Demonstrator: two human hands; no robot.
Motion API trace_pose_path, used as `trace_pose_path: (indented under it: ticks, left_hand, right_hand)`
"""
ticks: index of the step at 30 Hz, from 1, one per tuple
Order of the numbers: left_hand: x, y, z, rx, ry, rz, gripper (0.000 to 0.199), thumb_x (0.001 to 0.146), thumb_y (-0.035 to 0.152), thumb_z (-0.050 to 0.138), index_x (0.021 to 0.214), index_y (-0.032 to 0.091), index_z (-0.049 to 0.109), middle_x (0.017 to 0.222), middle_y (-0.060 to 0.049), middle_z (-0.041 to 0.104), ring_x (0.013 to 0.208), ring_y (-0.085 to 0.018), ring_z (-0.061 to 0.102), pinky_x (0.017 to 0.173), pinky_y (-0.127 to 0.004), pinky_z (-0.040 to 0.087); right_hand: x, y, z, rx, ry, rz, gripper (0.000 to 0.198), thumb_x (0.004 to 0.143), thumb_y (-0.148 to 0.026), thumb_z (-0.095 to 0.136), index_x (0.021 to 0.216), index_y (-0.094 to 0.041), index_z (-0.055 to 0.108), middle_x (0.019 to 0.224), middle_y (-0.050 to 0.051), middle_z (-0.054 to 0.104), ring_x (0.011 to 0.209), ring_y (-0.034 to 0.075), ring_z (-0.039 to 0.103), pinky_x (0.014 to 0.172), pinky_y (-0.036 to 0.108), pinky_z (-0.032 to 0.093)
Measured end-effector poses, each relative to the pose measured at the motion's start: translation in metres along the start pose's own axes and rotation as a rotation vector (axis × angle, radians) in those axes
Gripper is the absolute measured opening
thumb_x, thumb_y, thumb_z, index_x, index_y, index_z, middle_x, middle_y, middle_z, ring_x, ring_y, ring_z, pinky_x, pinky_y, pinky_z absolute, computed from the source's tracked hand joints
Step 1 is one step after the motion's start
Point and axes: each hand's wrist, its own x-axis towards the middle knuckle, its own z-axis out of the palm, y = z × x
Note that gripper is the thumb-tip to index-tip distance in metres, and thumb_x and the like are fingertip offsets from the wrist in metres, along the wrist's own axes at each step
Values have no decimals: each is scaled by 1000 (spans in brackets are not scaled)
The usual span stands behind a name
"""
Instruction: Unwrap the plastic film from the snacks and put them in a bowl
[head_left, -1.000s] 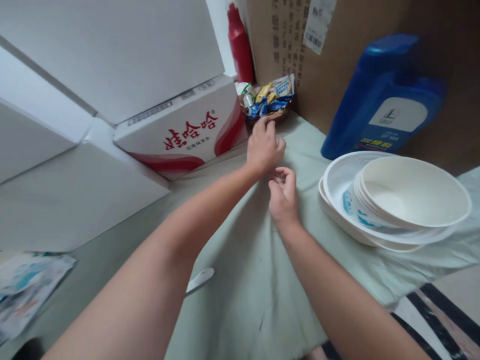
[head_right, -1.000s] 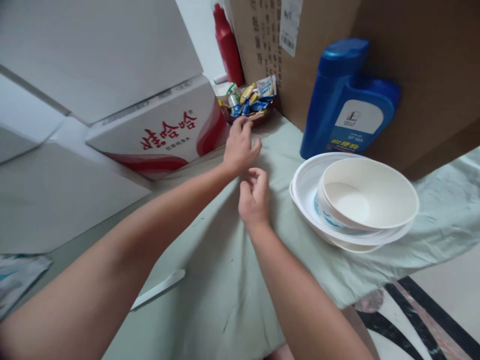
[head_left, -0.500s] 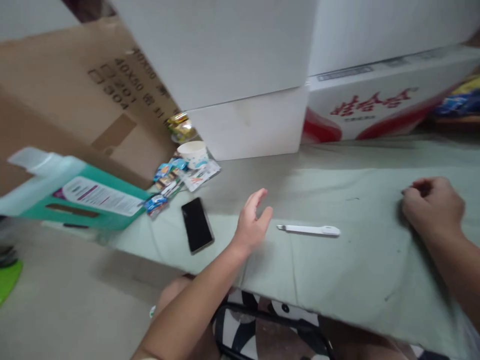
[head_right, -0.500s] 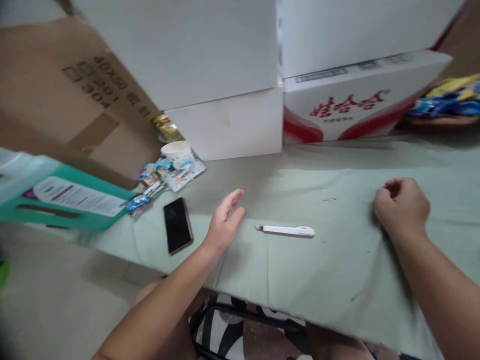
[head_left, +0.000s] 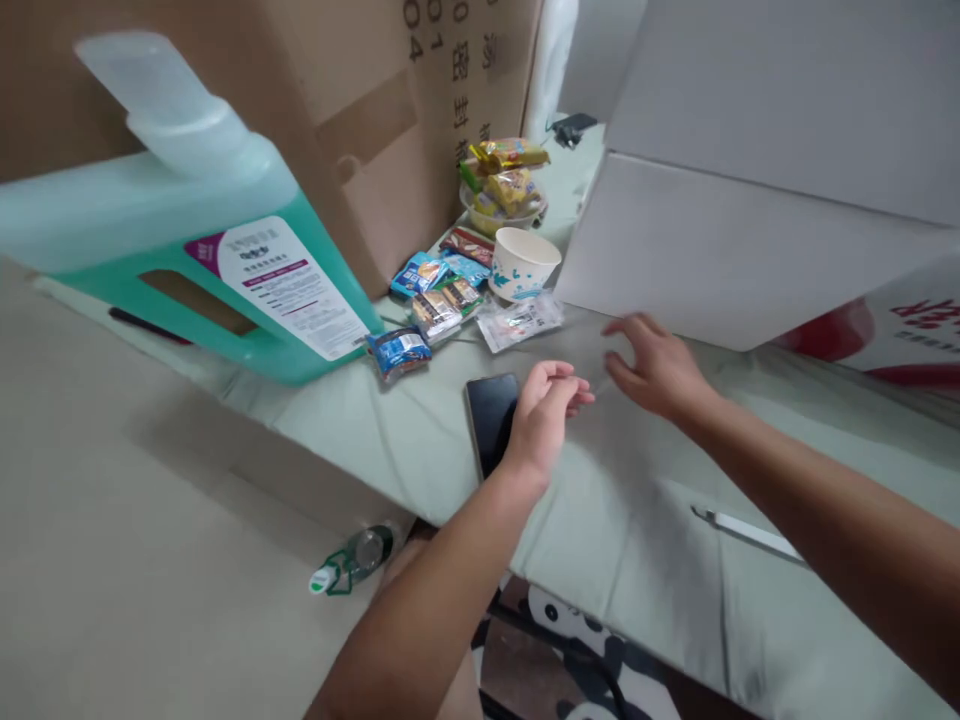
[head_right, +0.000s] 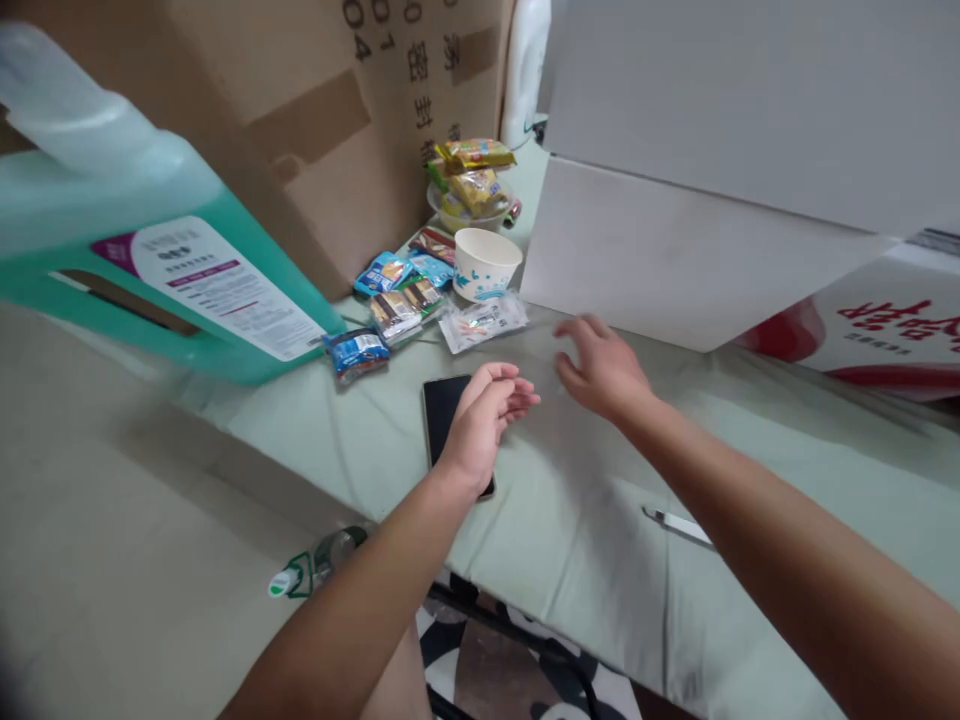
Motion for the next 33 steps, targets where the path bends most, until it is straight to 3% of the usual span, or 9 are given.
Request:
trace_pose_path:
  ticks: [3, 5, 9, 11, 14, 19, 24, 29, 33]
  left_hand:
    - [3, 10, -11, -88, 51, -40, 5, 84, 22, 58, 89, 20, 58, 76, 2, 64, 70, -12, 64, 76, -28, 44]
    - [5, 16, -16, -133, 60, -53, 1, 83, 21, 56, 83, 20, 57, 69, 3, 59, 63, -12, 57, 71, -27, 43]
    - [9, 25, -24, -192, 40, -100, 8, 82, 20, 55, 74, 20, 56, 64, 2, 56, 60, -12, 51, 66, -26, 40]
    - [11, 27, -29, -194, 11, -122, 10, 81, 20, 55, 70, 19, 55, 64, 2, 55, 60, -12, 51, 65, -26, 39]
    - [13, 28, -35, -186, -28, -130, 14, 79, 23, 56, 66, 19, 54, 63, 2, 54, 60, -11, 50, 65, -26, 39]
    - [7, 29, -40, -229, -29, -144, 13, 76, 25, 56, 65, 19, 54, 62, 2, 53, 57, -11, 49, 64, -25, 38]
    - [-2, 27, -39, -207, -43, -145, 13, 74, 27, 57, 65, 19, 54, 60, 2, 53, 55, -10, 48, 62, -25, 36]
    - [-3, 24, -39, -227, -45, -142, 14, 72, 29, 58, 65, 18, 55, 60, 2, 54, 54, -9, 48, 60, -24, 36]
    - [3, 23, -37, -355, 17, -201, 13, 71, 29, 60, 66, 17, 57, 61, 2, 54, 54, -9, 48, 58, -22, 36]
  right_hand:
    - [75, -67, 30, -5, 58, -179, 41, 85, -23, 50, 124, -17, 62, 128, 18, 65, 104, 32, 64, 84, 44, 51]
    - [115, -99, 45, -72, 124, -189, 50, 84, -20, 50, 133, -13, 57, 136, 21, 61, 120, 35, 59, 94, 46, 48]
    - [150, -126, 55, -219, 31, -67, 36, 89, -18, 46, 120, -14, 63, 116, 20, 71, 102, 33, 64, 87, 45, 48]
    - [139, -125, 50, -246, 9, -79, 28, 92, -22, 43, 107, -17, 65, 102, 18, 73, 92, 32, 66, 82, 43, 48]
    - [92, -107, 30, -206, 112, -185, 26, 95, -30, 41, 101, -20, 65, 98, 15, 73, 89, 30, 67, 80, 41, 49]
    - [-5, -43, -7, -246, 260, -170, 12, 92, -33, 54, 95, -29, 65, 90, 11, 76, 83, 29, 71, 72, 40, 51]
    - [-56, 15, -18, -367, 178, -218, 20, 92, -38, 52, 92, -26, 67, 89, 9, 77, 80, 30, 72, 71, 43, 52]
    - [-62, -8, -35, -300, 242, -248, 17, 92, -36, 56, 100, -27, 67, 94, 8, 76, 85, 28, 71, 76, 43, 53]
    - [-18, -63, -30, -126, 228, -264, 11, 91, -29, 56, 96, -28, 66, 91, 6, 74, 83, 24, 70, 70, 37, 52]
